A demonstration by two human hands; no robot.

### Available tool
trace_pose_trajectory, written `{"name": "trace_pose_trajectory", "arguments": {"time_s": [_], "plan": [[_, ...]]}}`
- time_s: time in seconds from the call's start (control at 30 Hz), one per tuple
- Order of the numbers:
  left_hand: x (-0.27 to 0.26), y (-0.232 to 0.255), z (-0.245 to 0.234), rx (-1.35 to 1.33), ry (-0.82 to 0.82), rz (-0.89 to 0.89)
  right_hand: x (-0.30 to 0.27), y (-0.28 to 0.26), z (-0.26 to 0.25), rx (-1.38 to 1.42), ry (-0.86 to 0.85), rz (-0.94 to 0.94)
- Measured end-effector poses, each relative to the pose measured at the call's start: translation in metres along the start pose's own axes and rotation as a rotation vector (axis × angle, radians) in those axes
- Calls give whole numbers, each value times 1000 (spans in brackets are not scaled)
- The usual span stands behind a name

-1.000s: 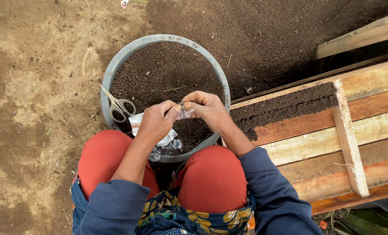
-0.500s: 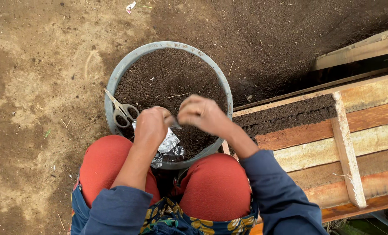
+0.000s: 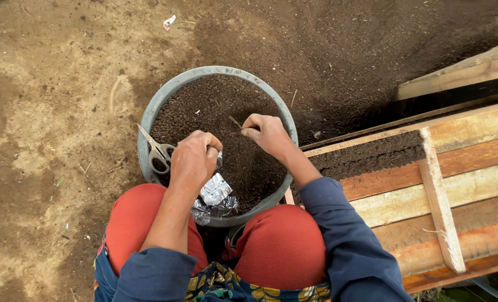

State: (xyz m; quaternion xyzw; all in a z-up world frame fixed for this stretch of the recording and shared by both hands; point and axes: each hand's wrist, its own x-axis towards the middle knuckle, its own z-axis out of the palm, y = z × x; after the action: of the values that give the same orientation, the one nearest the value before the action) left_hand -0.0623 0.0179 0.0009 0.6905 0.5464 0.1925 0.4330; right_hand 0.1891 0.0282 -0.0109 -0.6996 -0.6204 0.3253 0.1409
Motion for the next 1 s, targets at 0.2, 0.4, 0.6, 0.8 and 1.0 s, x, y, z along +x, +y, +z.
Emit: {"name": "trace_pose_trajectory", "arguments": {"time_s": [0.2, 0.4, 0.6, 0.8, 1.0], "plan": [[4, -9, 1, -1, 22, 24, -64, -4, -43, 13, 181, -37], [0, -25, -3, -159, 105, 76, -261, 10, -93, -212, 355, 435], [5, -48, 14, -190, 230, 187, -509, 153, -59, -450, 156, 1095], [-28, -42, -1, -290, 278, 165, -550, 112, -12, -411, 340, 1060], [-73, -45, -6, -424, 369, 326, -452, -74, 4, -129, 770, 171]]}}
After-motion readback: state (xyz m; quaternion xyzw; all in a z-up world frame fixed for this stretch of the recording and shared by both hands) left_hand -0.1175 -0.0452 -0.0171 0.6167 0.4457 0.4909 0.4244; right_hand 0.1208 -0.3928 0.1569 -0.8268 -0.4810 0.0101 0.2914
